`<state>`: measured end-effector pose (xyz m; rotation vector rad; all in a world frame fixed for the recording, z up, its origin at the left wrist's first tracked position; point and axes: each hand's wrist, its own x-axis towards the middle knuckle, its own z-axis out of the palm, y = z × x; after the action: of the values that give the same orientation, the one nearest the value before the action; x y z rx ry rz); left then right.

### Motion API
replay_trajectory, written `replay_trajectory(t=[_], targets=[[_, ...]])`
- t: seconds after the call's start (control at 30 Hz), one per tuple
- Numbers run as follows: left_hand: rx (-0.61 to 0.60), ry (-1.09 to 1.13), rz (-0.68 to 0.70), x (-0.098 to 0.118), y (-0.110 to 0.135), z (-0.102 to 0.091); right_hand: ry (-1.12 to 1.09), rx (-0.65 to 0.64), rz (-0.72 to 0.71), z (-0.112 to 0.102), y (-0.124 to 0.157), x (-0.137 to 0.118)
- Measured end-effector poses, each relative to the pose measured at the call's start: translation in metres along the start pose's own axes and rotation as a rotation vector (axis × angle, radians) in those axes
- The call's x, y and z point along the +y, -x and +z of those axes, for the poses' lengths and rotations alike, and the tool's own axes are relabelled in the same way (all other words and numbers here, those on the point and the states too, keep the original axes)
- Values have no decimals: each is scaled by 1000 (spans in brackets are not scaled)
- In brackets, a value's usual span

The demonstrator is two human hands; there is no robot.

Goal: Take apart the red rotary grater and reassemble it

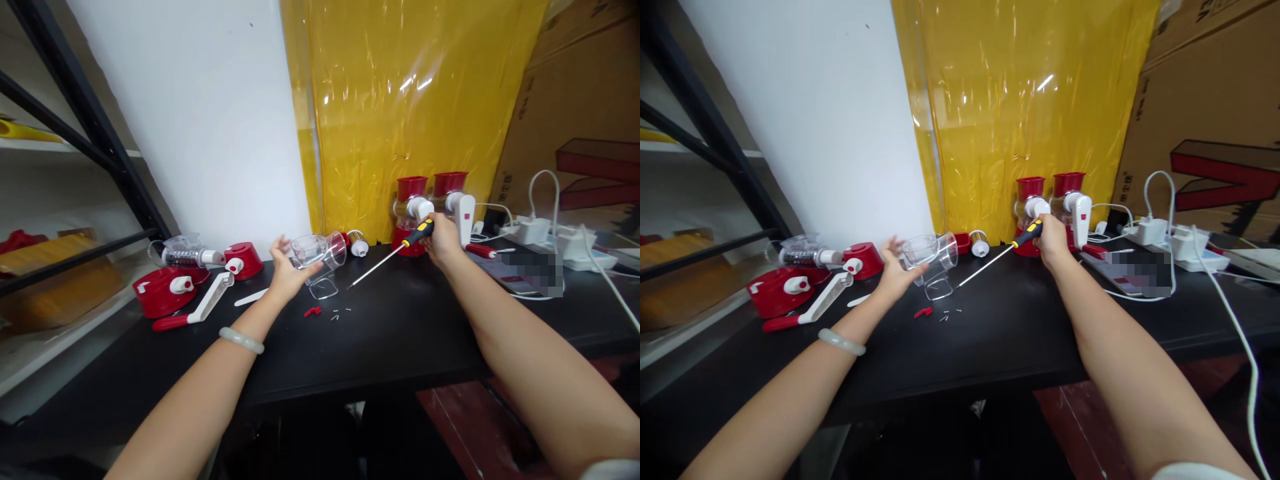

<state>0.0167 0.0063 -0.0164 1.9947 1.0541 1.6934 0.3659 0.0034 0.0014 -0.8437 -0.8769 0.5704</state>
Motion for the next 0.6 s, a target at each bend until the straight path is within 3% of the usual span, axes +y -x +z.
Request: replay_trajectory(t=[0.07,0.1,0.13,0.17,0.2,0.27,0.33,0.43,0.6], targets=[[249,-154,312,18,2,-4,11,23,32,1,1,0],[301,-214,470,28,4,-5,19,39,53,2,1,0],[275,-259,591,39,8,-5,35,48,68,2,2,-1],[161,-295,674,49,12,-3,59,52,74,2,2,-1],[-44,-328,723,57,16,-1,91,55,71,2,2,-2],[-483,-399,672,66,25,6,169,65,53,0,0,-3],[-776,-440,554,64,30,12,232,79,29,-4,-3,-2],[-922,-435,446,53,31,18,279,82,-5,-10,-8,2],[-972,-455,397,47,33,25,325,86,-33,-13,-12,8]])
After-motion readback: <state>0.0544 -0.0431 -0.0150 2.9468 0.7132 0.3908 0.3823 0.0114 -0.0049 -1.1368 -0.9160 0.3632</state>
